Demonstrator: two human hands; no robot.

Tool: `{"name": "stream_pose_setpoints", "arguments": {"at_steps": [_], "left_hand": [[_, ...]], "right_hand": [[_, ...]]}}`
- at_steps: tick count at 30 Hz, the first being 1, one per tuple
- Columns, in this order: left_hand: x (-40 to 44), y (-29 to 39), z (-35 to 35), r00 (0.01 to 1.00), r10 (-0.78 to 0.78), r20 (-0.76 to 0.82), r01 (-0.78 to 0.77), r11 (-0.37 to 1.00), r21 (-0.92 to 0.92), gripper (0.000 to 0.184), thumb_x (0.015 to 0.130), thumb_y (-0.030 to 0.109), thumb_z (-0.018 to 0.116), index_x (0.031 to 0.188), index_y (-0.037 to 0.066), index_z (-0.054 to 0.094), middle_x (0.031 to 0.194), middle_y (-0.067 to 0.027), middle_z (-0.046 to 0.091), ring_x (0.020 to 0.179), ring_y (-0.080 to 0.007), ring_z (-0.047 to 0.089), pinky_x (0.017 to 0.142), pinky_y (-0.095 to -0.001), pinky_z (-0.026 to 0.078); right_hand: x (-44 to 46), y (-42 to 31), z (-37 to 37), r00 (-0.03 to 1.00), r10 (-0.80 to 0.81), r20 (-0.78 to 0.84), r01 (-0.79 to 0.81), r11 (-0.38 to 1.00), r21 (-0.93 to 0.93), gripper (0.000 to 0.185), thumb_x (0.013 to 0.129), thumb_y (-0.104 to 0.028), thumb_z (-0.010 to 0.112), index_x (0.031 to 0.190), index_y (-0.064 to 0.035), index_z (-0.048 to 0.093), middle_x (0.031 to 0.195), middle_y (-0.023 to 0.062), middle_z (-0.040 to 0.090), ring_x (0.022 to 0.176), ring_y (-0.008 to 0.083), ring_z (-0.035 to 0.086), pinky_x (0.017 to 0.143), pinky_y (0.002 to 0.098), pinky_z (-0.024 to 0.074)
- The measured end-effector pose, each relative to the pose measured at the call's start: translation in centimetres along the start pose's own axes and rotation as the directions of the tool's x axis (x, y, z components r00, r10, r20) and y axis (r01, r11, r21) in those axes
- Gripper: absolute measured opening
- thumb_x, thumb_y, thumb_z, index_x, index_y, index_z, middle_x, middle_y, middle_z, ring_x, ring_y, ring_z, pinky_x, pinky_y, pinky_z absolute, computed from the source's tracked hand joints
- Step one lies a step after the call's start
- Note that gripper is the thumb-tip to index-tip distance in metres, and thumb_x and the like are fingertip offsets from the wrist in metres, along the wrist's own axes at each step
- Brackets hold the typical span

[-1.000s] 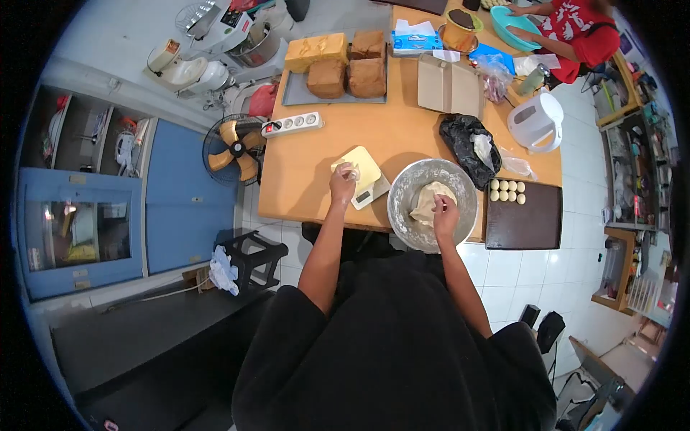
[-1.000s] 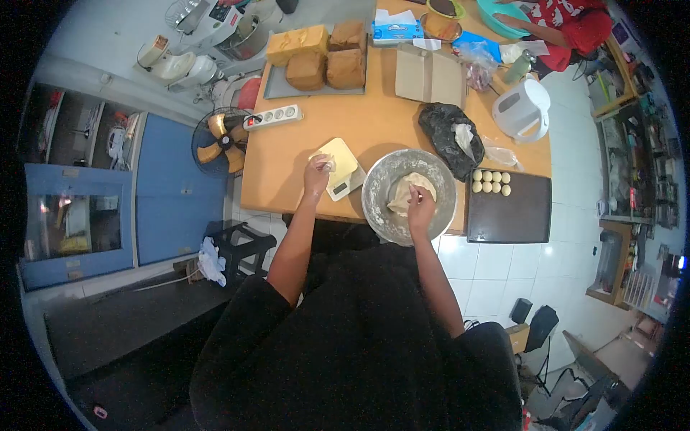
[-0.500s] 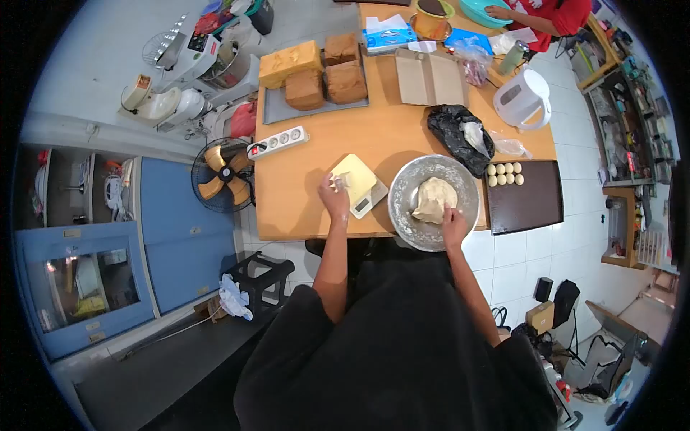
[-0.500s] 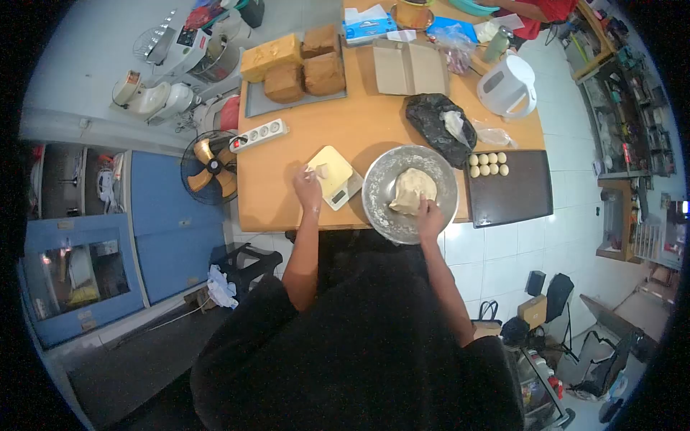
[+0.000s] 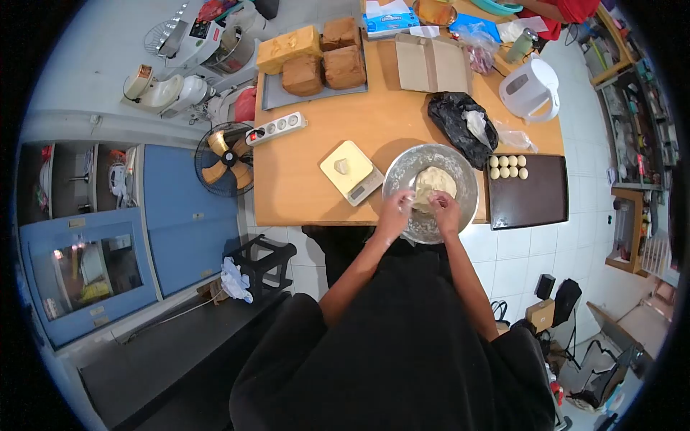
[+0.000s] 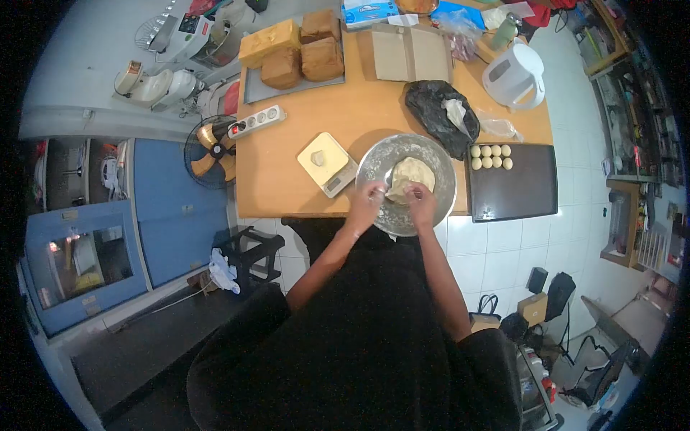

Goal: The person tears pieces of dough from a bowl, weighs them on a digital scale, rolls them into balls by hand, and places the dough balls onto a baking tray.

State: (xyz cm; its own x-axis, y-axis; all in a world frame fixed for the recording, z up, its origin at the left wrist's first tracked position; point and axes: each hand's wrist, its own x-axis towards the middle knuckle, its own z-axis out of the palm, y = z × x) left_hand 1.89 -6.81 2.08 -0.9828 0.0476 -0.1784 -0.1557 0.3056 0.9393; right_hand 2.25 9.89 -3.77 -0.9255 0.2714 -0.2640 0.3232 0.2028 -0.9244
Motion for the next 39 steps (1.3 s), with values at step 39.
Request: {"name": "stream_pose_setpoints", "arguments": {"at_steps": [39], "left_hand": [[-1.2, -3.1, 5.4, 0.946, -0.304, -0.112, 0.297, 0.952, -0.078, 0.021, 0.086, 0.014, 0.061, 0.099, -0.002, 0.065, 0.085, -0.015, 0.068, 0.078, -0.022, 0.066, 0.071, -0.0321, 0.051]], "right_hand": [[-2.5, -1.8, -0.1, 0.848, 0.405, 0.342, -0.486, 0.851, 0.197, 0.045, 0.096, -0.046, 0.045, 0.101, -0.0042, 0.062, 0.085, 0.0042, 0.064, 0.079, 0.0115, 0.059, 0.064, 0.0253, 0.0439]]}}
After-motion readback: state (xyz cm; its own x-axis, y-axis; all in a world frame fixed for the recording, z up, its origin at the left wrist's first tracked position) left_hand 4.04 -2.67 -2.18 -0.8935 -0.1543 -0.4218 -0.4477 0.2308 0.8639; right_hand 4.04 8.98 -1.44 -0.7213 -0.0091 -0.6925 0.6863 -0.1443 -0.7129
